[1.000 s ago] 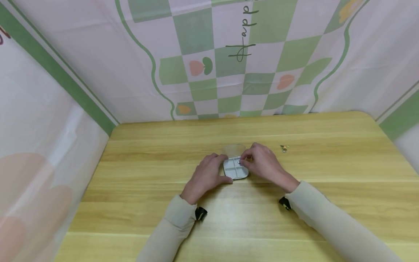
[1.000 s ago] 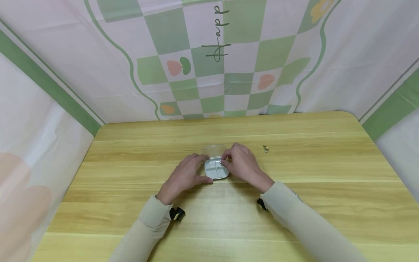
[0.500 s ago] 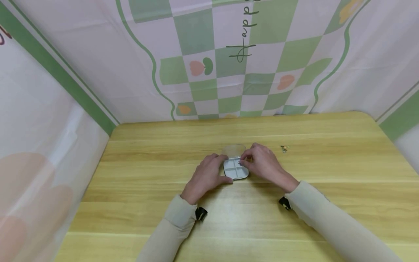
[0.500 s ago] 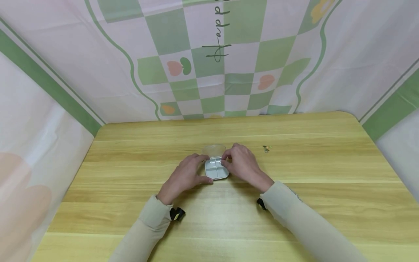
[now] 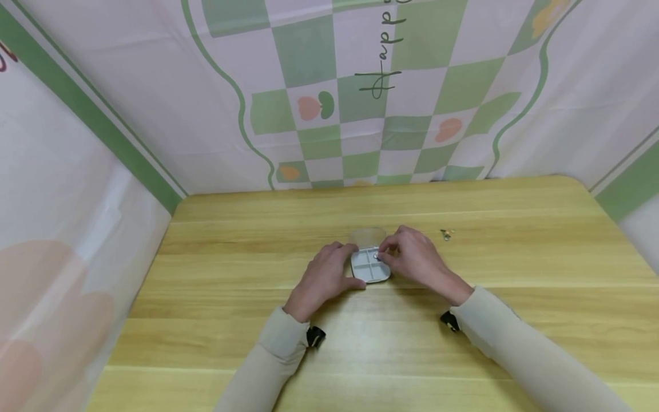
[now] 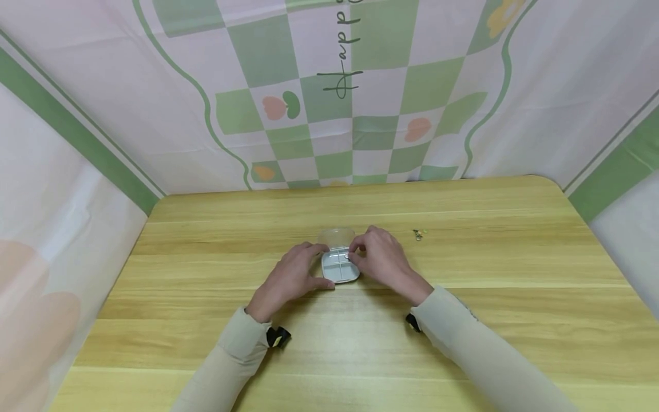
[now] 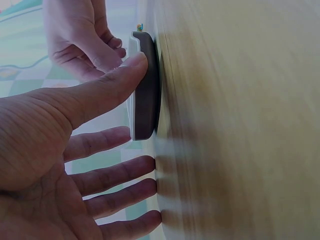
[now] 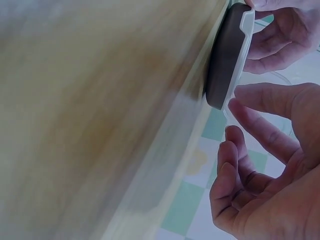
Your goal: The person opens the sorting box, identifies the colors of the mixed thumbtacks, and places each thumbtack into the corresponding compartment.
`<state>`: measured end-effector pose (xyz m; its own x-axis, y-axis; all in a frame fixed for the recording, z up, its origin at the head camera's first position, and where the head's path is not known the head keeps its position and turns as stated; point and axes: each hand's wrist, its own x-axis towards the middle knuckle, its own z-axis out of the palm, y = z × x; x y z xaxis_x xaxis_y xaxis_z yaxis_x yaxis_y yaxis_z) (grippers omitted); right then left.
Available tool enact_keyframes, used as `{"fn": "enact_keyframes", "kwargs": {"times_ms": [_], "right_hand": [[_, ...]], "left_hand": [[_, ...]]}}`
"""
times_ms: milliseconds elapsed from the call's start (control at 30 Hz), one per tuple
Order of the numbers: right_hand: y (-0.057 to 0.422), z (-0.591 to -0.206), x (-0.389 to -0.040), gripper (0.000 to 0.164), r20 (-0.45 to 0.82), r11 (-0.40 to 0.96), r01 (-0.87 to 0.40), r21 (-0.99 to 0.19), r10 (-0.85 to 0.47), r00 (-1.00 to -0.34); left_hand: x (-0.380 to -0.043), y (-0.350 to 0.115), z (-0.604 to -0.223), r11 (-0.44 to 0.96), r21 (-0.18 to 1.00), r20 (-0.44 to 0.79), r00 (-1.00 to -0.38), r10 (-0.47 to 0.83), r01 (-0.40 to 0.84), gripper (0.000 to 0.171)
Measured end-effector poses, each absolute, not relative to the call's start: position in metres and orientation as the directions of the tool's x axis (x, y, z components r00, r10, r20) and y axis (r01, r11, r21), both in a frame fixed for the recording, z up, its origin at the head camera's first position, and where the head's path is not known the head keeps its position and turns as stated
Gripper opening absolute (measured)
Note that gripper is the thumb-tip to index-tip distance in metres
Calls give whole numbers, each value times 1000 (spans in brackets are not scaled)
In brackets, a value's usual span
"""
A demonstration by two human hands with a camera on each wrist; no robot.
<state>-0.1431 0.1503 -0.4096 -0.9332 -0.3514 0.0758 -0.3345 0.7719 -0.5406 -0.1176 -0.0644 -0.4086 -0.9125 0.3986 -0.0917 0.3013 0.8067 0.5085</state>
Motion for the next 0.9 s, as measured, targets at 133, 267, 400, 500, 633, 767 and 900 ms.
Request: {"fn": "enact_keyframes", "kwargs": {"times_ms": [133, 267, 400, 500, 633, 767, 900], "right_hand": [[153, -407, -142, 9, 87, 767, -345, -542, -357, -930], [157, -406, -140, 10, 100, 765, -353, -538, -358, -928], [161, -404, -138, 10, 104, 766, -353, -538, -355, -929], [164, -403, -138, 10, 109, 768, -352, -535, -350, -930], [168, -403, -138, 10, 116, 776, -350, -525, -342, -932], [173, -401, -137, 11, 99, 784, -331, -526, -329, -939], [179, -400, -137, 13, 91, 788, -317, -527, -319, -944]], "left_hand": [[-117, -64, -408, 808, 505, -92, -912, 399, 303, 74], [-117, -64, -407, 807, 510, -96, -913, 398, 298, 74], [-117, -64, -407, 806, 514, -97, -913, 396, 295, 75], [-118, -64, -407, 806, 516, -99, -913, 395, 292, 75], [-117, -65, -406, 806, 519, -107, -914, 391, 284, 74], [-117, -65, -406, 805, 523, -109, -915, 390, 281, 75], [-117, -64, -407, 801, 528, -106, -915, 390, 281, 75]]}}
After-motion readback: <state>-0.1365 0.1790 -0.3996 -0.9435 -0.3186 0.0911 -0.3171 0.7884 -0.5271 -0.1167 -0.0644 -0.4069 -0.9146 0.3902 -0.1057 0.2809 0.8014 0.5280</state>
